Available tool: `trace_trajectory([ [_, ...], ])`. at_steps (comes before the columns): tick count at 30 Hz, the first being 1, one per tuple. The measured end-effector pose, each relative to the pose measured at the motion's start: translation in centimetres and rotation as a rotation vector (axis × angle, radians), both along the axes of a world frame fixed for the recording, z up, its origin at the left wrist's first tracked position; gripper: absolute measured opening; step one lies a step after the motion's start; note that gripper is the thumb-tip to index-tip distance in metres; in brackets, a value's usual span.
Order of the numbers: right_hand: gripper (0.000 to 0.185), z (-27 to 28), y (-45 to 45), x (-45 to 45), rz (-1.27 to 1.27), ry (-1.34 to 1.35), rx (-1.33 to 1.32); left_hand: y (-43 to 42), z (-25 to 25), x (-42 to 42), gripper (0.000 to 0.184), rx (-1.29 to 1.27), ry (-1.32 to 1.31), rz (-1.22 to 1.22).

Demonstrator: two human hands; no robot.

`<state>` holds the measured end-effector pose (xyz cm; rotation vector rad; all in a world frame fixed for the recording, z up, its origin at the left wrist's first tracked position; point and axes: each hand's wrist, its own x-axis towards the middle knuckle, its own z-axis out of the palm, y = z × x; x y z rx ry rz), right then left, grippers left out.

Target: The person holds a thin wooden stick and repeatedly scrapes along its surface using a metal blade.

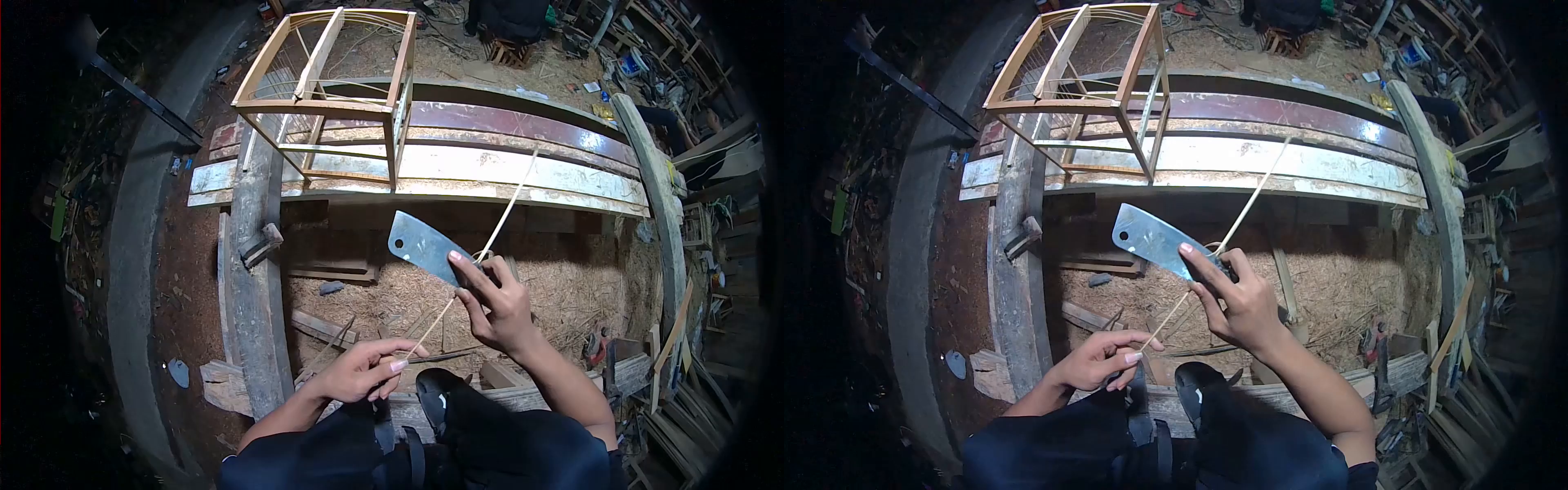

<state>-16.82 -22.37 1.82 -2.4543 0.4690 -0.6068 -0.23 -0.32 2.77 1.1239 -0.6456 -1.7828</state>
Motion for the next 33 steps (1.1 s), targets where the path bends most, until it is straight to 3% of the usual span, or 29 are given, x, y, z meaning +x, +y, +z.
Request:
trace_trajectory([
  [3, 0.056, -0.1, -0.4, 0.0, -0.032, 0.004, 0.051, 0.0, -0.1, 0.0, 0.038, -0.005, -0.020, -0.002],
  [5, 0.054, -0.7, -0.6, 0.2, 0.034, -0.160, 0.049, 0.0, -0.2, -0.2, 0.038, -0.008, -0.069, -0.014],
  [13, 0.056, -0.6, 0.1, 0.1, 0.073, -0.215, -0.033, -0.3, -0.7, 0.1, 0.023, -0.072, -0.287, -0.155],
  [19, 0.061, -0.5, 0.4, 0.3, 0.107, -0.184, -0.023, -1.1, 0.3, 0.4, 0.025, -0.082, -0.296, -0.222],
  [29, 0.066, -0.8, 1.0, 0.4, 0.137, -0.174, -0.008, -0.7, -0.3, 0.9, 0.028, -0.063, -0.305, -0.224],
  [32, 0.066, -0.7, 1.4, 0.5, 0.132, -0.157, -0.006, -1.0, -1.0, 0.2, 0.027, -0.124, -0.343, -0.159],
  [33, 0.066, -0.8, 1.6, 0.5, 0.124, -0.131, 0.003, -1.4, -0.9, -0.3, 0.024, -0.070, -0.219, -0.042],
])
